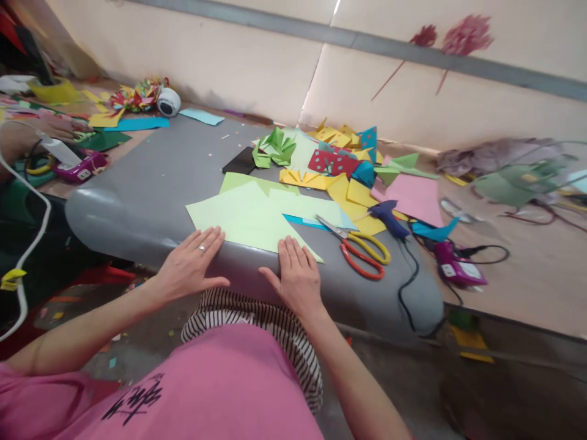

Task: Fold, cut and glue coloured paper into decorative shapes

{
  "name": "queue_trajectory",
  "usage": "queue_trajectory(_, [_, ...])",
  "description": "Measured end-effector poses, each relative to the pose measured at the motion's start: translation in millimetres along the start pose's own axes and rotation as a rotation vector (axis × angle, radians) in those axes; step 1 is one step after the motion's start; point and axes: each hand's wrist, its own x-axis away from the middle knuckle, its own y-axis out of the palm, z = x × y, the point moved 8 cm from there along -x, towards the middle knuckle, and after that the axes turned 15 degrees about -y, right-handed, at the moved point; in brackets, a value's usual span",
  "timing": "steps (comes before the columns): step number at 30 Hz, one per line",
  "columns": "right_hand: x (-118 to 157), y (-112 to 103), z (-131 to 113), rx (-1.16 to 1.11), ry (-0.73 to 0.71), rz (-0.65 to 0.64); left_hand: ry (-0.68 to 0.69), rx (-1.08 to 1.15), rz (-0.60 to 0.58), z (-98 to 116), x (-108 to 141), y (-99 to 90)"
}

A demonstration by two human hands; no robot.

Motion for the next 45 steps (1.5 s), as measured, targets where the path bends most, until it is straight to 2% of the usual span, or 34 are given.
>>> queue_trajectory(3, [-7, -4, -5, -0.010, 0.047, -0.041, 0.008, -0.002, 0.031, -6, 5, -3.2])
queue_trajectory(5, [-20, -7, -18, -0.020, 0.070, -0.061, 0.011, -0.003, 0.054, -5, 6, -2.2])
queue_trajectory(9, [-53, 3, -68, -0.084, -0.073, -0.084, 0.031, 0.002, 0.111, -2, 7, 0.6])
queue_trajectory(11, [-56, 10, -76, -0.097, -0.090, -0.079, 0.050, 0.004, 0.142, -3, 9, 1.0])
queue_trajectory(14, [-33, 10, -55, -0.069, -0.028, -0.064, 0.069, 0.011, 0.181, -6, 11, 0.6])
queue_trajectory(19, [41, -17, 11, 0.026, 0.143, -0.064, 0.098, 0.026, 0.192, -5, 15, 1.8])
queue_trajectory(22, [62, -27, 26, 0.039, 0.159, -0.086, 0.096, 0.035, 0.198, -5, 15, 2.3])
queue_trajectory(27, [54, -41, 15, 0.102, 0.108, 0.024, 0.060, 0.037, 0.187, -21, 0, -0.2])
queue_trajectory(31, [43, -51, 0, 0.101, -0.011, 0.114, -0.048, -0.008, 0.219, -29, -15, -12.5])
queue_trajectory(32, [40, -50, -3, 0.088, -0.046, 0.116, -0.049, 0.000, 0.232, -24, -16, -16.1])
queue_trajectory(34, [34, -47, -5, 0.061, -0.102, 0.093, 0.033, 0.034, 0.217, -3, -15, -17.8])
queue_trajectory(36, [31, -44, -4, 0.046, -0.136, 0.057, 0.126, 0.052, 0.176, 21, -12, -13.9])
queue_trajectory(38, [30, -44, -5, 0.037, -0.166, 0.039, 0.164, 0.054, 0.149, 34, -10, -7.9])
queue_trajectory(42, [32, -55, -20, -0.011, -0.241, 0.057, 0.193, 0.087, 0.121, 34, -11, 1.6])
queue_trajectory(45, [30, -61, -37, -0.132, -0.306, 0.064, 0.247, 0.096, 0.023, 31, -19, 7.6])
